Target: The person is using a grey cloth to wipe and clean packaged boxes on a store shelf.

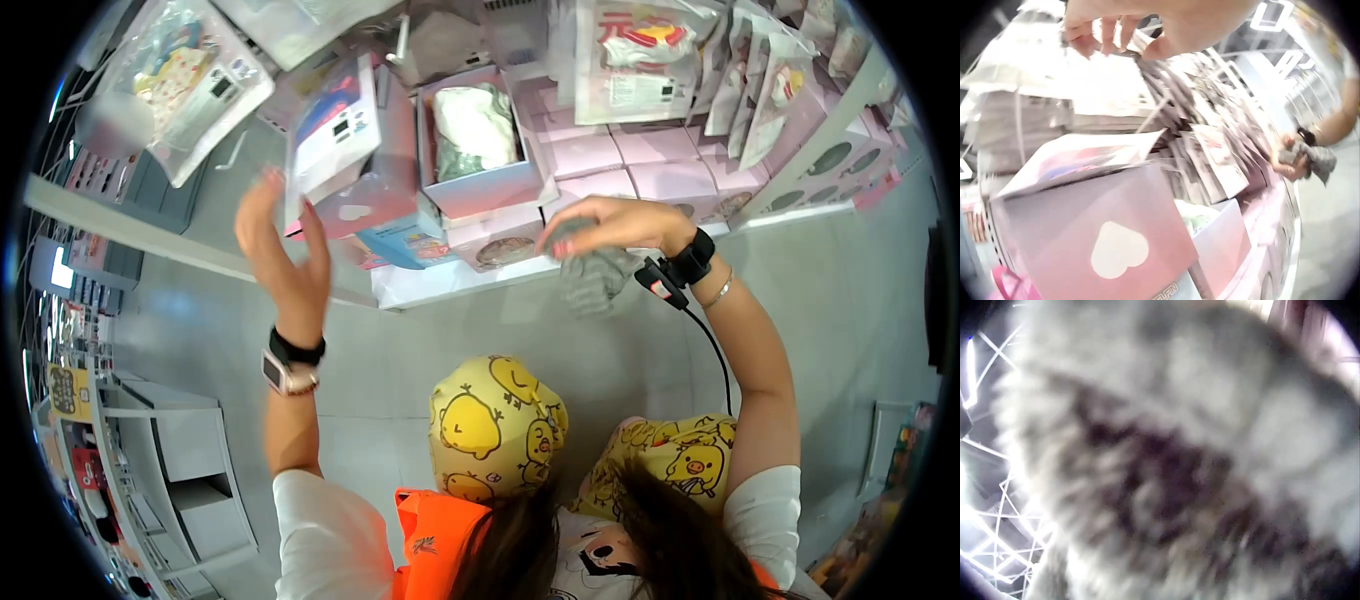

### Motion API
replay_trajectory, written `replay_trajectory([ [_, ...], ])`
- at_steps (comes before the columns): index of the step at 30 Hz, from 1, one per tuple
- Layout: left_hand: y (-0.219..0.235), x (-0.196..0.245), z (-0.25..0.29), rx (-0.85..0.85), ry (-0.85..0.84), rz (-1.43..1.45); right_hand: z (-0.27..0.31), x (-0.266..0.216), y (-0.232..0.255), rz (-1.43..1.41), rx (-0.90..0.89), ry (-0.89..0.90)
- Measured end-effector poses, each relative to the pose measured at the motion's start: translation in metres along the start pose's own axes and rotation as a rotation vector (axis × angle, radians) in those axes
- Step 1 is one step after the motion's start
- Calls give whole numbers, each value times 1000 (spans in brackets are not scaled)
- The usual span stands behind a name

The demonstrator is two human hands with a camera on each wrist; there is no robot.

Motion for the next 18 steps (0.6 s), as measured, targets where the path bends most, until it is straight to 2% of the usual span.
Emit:
replay_trajectory([
  [1, -6, 28, 23, -146, -175, 127, 7, 12, -17, 92, -221, -85],
  [2, -12, 56, 50, -290, -352, 261, 6, 29, -14, 79, -206, -106],
  [4, -20, 128, 60, -483, -638, 615, 11, 77, -19, 406, -406, -219],
  [5, -33, 139, 71, -466, -653, 662, 16, 95, -7, 598, -331, -307],
  [6, -62, 147, 89, -593, -572, 741, 25, 99, 1, 590, -302, -348],
  [7, -90, 156, 106, -726, -489, 810, 32, 101, 14, 501, -242, -406],
  [8, -103, 167, 115, -712, -496, 840, 38, 100, 29, 417, -184, -455],
  [9, -124, 175, 123, -800, -399, 905, 47, 95, 47, 261, -75, -461],
  [10, -143, 181, 134, -894, -298, 962, 54, 97, 60, 261, -68, -473],
  [12, -171, 200, 155, -931, -301, 972, 65, 82, 115, 106, 457, -304],
  [13, -184, 207, 156, -883, -283, 867, 62, 85, 115, 108, 457, -309],
  [15, -208, 222, 158, -833, -264, 764, 92, 62, 150, 236, 1191, 16],
  [16, -219, 228, 158, -797, -271, 666, 85, 72, 145, 239, 1194, 12],
  [18, -238, 241, 161, -764, -279, 575, 56, 46, 104, 969, 1077, 331],
])
Point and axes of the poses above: each hand's wrist, its own z-axis away from the middle knuckle, its own y-axis out of the back of the hand, x = y × z, the point moved 9 cm from there along -z, towards the middle knuckle, and after that the axes turned 3 degrees about y, right-handed, at the moved point
